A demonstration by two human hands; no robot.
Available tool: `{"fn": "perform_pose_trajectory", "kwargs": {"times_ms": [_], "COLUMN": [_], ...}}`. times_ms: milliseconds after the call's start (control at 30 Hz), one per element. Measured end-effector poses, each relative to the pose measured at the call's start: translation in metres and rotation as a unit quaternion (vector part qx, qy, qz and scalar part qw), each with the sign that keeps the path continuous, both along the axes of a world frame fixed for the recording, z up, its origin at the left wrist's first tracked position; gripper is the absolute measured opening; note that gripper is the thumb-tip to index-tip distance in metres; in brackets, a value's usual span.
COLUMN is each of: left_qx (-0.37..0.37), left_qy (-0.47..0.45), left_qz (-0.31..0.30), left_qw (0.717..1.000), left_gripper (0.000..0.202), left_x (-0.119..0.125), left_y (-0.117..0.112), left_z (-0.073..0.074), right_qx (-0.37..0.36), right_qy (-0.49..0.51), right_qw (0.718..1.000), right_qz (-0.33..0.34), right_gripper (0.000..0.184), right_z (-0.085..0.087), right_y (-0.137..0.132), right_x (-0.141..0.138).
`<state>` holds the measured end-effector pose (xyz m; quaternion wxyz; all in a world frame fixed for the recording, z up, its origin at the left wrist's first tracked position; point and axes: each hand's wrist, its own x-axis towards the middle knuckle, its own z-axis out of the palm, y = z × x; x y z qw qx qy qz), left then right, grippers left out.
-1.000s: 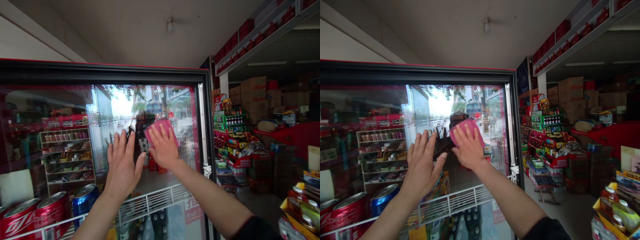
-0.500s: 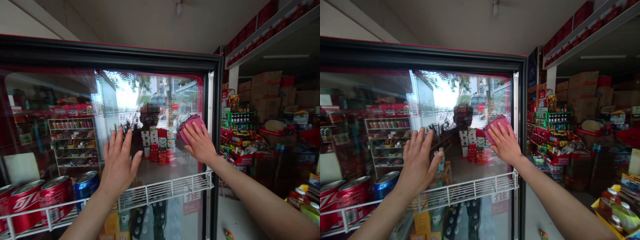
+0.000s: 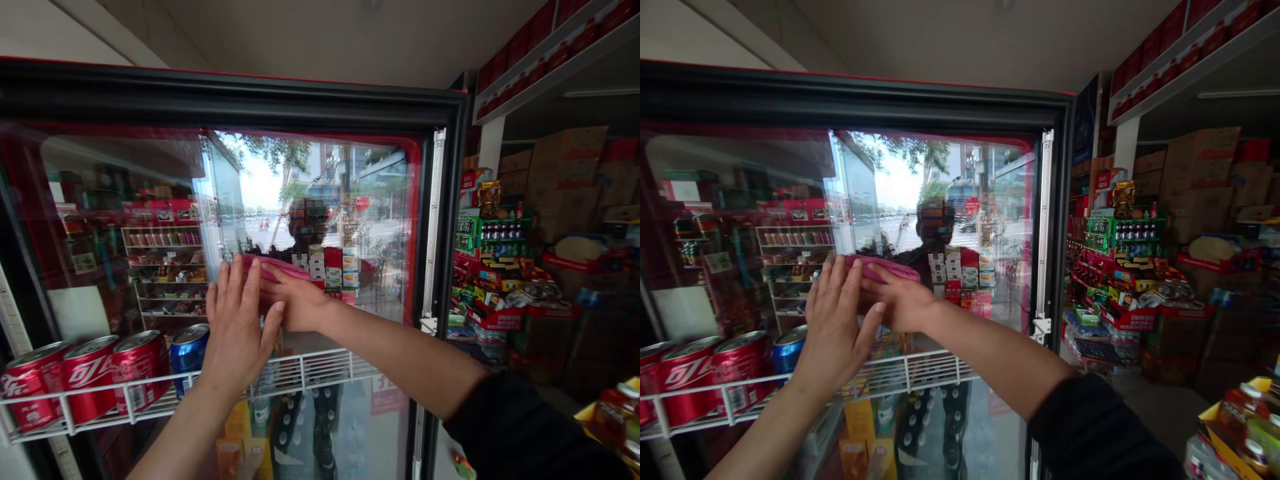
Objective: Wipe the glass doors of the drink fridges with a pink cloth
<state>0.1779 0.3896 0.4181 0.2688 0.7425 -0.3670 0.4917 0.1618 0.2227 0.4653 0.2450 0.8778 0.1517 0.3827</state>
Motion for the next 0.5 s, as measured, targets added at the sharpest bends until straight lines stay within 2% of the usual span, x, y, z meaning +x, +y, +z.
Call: {"fn": "perform_pose_trajectory", "kwargs": {"times_ms": [67, 167, 267, 333, 400, 433, 500], "left_qx": [0.005, 0.014, 0.017, 0.015, 0.012, 0.011, 0.009], "left_qy": [0.004, 0.011, 0.018, 0.021, 0.026, 0.030, 0.032], "left_qz": [0.004, 0.008, 0.011, 0.016, 0.024, 0.027, 0.030], "left_qw": [1.000, 1.000, 1.000, 1.000, 0.999, 0.999, 0.999], "left_gripper": [0.079, 0.079, 0.079, 0.079, 0.080, 0.080, 0.081], "left_x": [0.003, 0.009, 0.015, 0.019, 0.023, 0.024, 0.025], "left_y": [0.000, 0.005, 0.016, 0.027, 0.036, 0.039, 0.042], "left_z": [-0.004, -0.012, -0.017, -0.020, -0.022, -0.023, -0.024], "right_qx": [-0.033, -0.098, -0.071, -0.045, -0.025, -0.018, -0.010], "right_qy": [0.025, 0.067, 0.034, 0.003, -0.026, -0.040, -0.059], "right_qw": [0.999, 0.989, 0.996, 0.999, 0.999, 0.998, 0.997], "right_qz": [0.031, 0.086, 0.045, 0.006, -0.029, -0.039, -0.048], "right_gripper": [0.080, 0.073, 0.072, 0.073, 0.074, 0.074, 0.072], "right_z": [-0.001, -0.004, -0.012, -0.022, -0.031, -0.034, -0.036], "right_y": [-0.020, -0.074, -0.139, -0.173, -0.188, -0.187, -0.165], "right_x": [-0.012, -0.046, -0.087, -0.109, -0.119, -0.118, -0.105]}}
